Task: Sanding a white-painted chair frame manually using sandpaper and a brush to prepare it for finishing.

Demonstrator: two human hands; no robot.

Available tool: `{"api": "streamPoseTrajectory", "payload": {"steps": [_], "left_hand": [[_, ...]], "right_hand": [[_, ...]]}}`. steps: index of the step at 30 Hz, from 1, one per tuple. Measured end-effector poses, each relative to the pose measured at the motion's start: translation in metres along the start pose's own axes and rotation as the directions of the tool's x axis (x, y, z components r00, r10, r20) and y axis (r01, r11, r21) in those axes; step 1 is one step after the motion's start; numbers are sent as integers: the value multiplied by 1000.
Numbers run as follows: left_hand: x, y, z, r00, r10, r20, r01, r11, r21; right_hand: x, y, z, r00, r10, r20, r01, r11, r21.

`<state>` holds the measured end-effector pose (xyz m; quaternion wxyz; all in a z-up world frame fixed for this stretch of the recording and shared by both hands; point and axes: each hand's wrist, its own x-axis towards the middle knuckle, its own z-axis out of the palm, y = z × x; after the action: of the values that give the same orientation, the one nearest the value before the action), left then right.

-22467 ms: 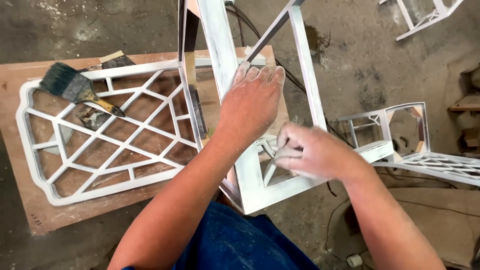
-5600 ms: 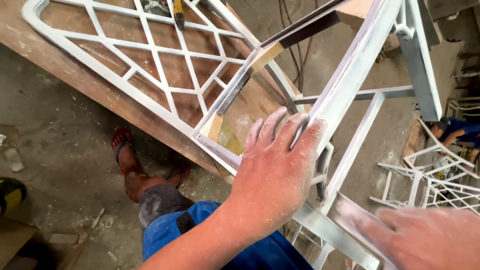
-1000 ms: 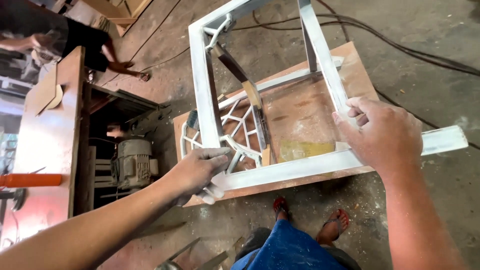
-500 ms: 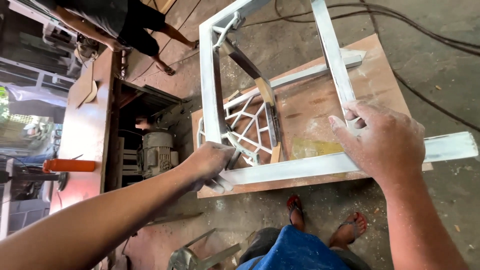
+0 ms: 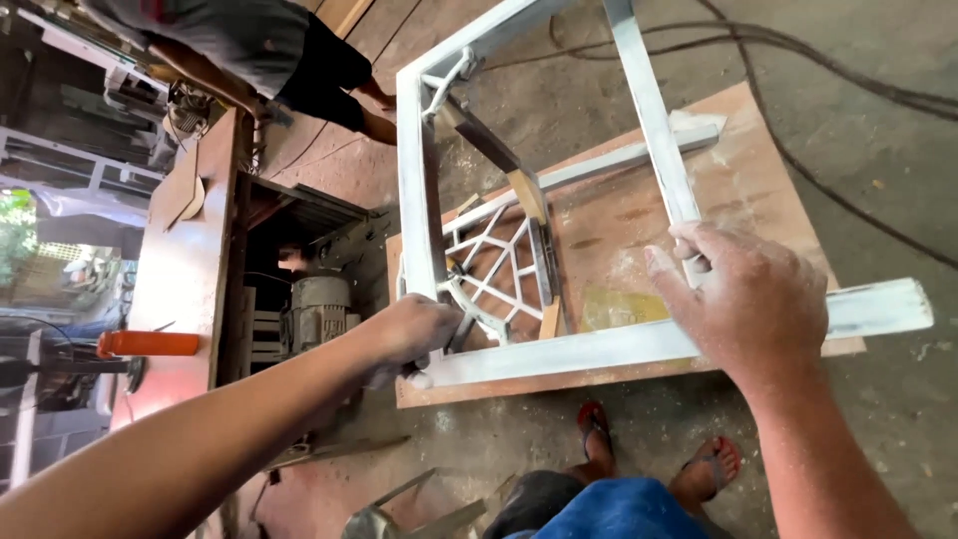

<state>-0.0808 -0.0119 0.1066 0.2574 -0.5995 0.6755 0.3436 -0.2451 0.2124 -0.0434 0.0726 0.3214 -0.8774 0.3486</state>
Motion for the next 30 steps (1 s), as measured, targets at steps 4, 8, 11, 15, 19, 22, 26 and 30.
{"api": "streamPoseTrajectory", "payload": {"steps": [4,8,11,15,19,22,26,30], "left_hand": [[3,1,13,998,54,-37,-55,998,-29],[-16,1,9,999,41,20,-41,999,-4],[6,-14,19,998,65,-5,-65,993,-99],[-19,-5,17,997,72,24,-72,997,10],[-10,-10,21,993,114,-19,-112,990,81],[-4,-11,21,998,59,-31,-63,988,-141],[-49,-13,-2,996,87,22,-86,996,-32],[-40,-24,-15,982,191,-18,-188,978,94]], "right_hand": [[2,-2,-4,1000,-3,20,3,1000,8],[3,2,-1,999,9,31,-10,999,36],[-2,2,0,1000,-15,2,15,999,37],[0,1,-2,998,54,20,-54,998,15],[1,2,0,999,34,35,-36,998,47],[-1,5,-1,999,-35,-27,36,997,62],[-1,9,0,999,-37,-37,40,996,80],[1,10,1,998,-63,-29,64,997,32]]}}
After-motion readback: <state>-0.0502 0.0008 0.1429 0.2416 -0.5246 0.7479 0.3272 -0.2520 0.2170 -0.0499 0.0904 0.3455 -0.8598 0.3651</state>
